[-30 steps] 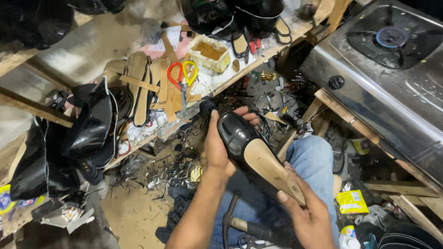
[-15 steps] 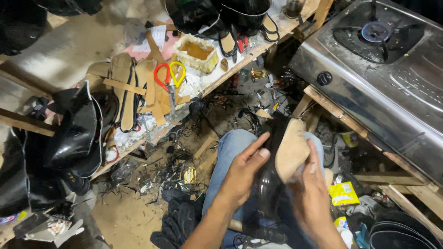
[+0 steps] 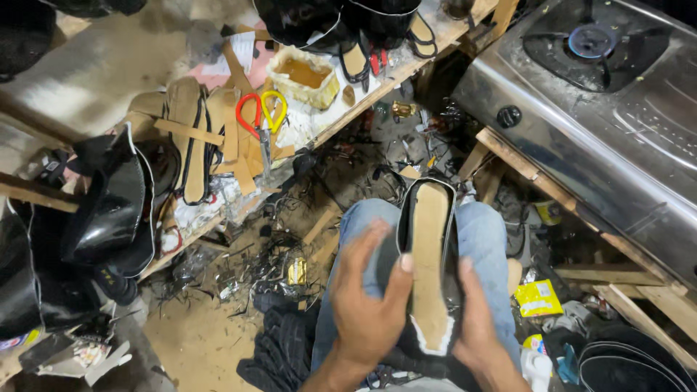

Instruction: The person sits on the floor and uses pliers to trim and adjust the edges of a black high-heeled shoe. They repeatedly pull at the shoe's upper and sole, then place the shoe on a nearby shelf and pick up another shoe to continue the process.

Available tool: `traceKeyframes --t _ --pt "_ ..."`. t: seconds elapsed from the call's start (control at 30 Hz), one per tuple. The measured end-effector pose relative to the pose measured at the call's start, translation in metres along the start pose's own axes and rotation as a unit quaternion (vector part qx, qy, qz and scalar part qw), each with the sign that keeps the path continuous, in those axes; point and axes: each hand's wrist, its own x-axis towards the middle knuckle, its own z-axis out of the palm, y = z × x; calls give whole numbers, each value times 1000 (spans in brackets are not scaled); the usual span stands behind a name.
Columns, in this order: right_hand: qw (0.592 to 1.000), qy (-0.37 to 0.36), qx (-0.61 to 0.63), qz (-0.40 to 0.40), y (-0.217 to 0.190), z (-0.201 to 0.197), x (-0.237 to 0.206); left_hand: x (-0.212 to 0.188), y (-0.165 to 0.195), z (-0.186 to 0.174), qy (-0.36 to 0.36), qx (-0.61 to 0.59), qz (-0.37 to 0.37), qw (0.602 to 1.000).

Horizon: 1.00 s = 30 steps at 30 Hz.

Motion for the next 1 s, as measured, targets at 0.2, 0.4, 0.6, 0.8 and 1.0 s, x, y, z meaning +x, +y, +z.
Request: traceKeyframes --t 0.2,0.4,0.6,0.8,1.0 --pt "991 -64 -61 104 4 3 16 32 -23 -11 -185 -107 -213 953" --pt "783 -249 -483 -302 -85 38 -1 33 -35 -24 -218 58 12 974" --pt "575 -245 -768 -140 -148 108 -25 28 -50 -20 -302 78 31 950" --pt "562 -252 -738 -275 -131 116 -34 26 -65 -31 -314 103 39 943" --pt "565 -165 -742 -322 -92 85 -24 23 -67 -34 -279 104 24 954"
